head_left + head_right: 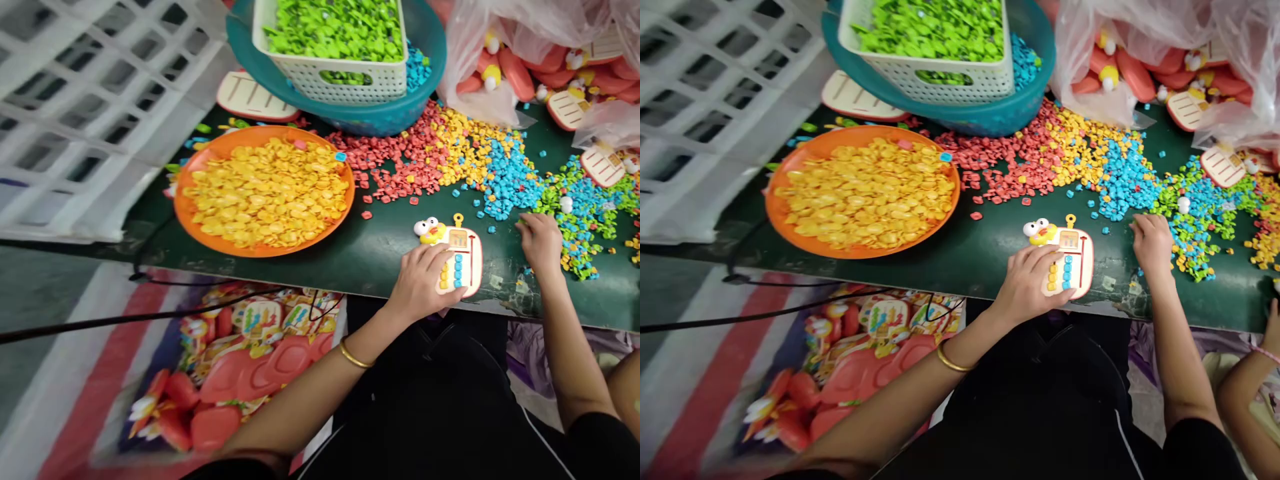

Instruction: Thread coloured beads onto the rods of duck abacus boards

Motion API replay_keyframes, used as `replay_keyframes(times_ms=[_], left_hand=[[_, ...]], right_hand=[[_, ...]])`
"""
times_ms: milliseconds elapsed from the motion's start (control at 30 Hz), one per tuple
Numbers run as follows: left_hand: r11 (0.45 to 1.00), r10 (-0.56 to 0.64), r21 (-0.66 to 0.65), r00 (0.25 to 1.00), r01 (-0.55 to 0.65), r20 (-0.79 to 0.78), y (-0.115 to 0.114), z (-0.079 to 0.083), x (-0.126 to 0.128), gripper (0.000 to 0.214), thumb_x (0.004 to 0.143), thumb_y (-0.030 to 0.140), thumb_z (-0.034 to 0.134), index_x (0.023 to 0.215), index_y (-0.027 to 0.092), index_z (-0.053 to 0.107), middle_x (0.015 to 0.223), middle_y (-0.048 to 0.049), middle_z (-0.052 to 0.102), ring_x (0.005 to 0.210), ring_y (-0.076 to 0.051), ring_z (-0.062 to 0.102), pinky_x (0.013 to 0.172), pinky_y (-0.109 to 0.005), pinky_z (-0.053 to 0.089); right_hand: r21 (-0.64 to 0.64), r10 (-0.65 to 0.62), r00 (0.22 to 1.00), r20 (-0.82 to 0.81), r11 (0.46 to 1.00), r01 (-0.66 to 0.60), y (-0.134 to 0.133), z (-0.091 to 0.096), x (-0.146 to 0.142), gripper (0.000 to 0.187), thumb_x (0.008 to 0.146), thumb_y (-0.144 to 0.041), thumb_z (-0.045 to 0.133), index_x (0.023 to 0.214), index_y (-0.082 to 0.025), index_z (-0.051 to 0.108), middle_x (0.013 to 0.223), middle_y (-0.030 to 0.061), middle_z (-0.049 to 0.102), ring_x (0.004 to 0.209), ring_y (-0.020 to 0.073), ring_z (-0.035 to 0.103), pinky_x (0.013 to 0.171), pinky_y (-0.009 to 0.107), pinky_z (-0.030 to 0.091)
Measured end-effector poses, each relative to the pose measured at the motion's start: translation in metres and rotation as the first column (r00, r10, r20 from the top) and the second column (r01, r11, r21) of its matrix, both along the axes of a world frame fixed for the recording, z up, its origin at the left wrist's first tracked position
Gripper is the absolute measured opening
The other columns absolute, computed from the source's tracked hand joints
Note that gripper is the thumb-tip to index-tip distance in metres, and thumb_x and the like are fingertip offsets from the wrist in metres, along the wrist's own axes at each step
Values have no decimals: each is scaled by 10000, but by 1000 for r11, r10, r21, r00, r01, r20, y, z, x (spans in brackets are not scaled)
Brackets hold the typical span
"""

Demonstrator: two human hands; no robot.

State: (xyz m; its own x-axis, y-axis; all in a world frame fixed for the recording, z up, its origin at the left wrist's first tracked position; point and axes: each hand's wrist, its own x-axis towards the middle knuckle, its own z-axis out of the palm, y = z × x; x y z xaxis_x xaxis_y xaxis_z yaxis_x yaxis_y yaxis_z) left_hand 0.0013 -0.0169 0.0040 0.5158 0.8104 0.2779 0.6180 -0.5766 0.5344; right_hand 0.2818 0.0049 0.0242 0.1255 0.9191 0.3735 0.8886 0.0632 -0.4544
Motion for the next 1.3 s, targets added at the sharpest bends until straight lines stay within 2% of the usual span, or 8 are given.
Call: replay_keyframes(times_ms=[200,333,633,733,867,967,1133,1300], left_hand=[[999,-53,-12,996,52,-75,0,3,-3,606,866,582,609,1413,329,550,1363,-73,591,1188,-314,489,1007,-475,337],[998,-56,-18,996,55,-71,-1,4,-4,571,860,576,620,1371,321,596,1375,-79,593,1191,-314,500,1020,-487,327],[992,-100,68,993,105,-61,-1,5,-5,543,943,499,534,1422,246,533,1438,-82,578,1338,-307,499,1108,-501,250],[991,-116,66,992,120,-55,-2,3,-6,534,946,486,536,1419,236,536,1436,-91,577,1318,-296,525,1091,-482,273],[993,-111,27,994,112,-26,10,13,-2,653,891,586,586,1434,228,523,1418,-113,592,1292,-319,541,1076,-493,290],[995,-97,22,995,97,-3,40,33,7,692,893,647,548,1444,231,507,1428,-107,584,1331,-317,501,1105,-516,271],[989,-137,-81,973,124,-184,81,53,13,590,920,641,514,1386,283,573,1644,-91,253,1500,-373,235,1159,-603,188],[960,-254,-191,929,207,-270,45,32,6,936,795,703,638,1544,231,335,1649,-105,228,1529,-382,132,1199,-649,20]], right_hand=[[34,222,954,-202,975,-219,-18,-7,-82,171,938,-284,589,950,-268,759,978,58,736,949,227,638,854,421,549],[74,138,982,-128,989,-129,-12,-17,-83,193,945,-284,569,967,-270,760,994,72,698,958,231,621,848,425,550],[-51,292,954,-73,954,-295,-39,-6,-85,278,969,-193,475,1051,-269,729,1020,82,678,982,225,600,864,402,546],[-83,288,952,-101,951,-296,-40,2,-65,290,970,-194,465,1078,-273,722,1072,77,685,1002,213,615,867,385,543],[21,-111,992,59,994,109,-12,6,0,220,928,-234,538,987,-211,749,1016,120,698,963,272,579,873,476,491],[-65,-81,994,78,994,86,6,7,25,205,903,-257,577,813,-204,754,856,109,697,893,271,556,854,472,465],[-100,54,962,-269,992,-83,1,6,-32,187,893,-362,631,862,-214,741,856,53,689,809,197,603,757,353,497],[-67,52,926,-374,994,-82,-14,-6,-93,182,906,-296,601,806,-227,737,840,35,591,797,172,590,743,318,505]])
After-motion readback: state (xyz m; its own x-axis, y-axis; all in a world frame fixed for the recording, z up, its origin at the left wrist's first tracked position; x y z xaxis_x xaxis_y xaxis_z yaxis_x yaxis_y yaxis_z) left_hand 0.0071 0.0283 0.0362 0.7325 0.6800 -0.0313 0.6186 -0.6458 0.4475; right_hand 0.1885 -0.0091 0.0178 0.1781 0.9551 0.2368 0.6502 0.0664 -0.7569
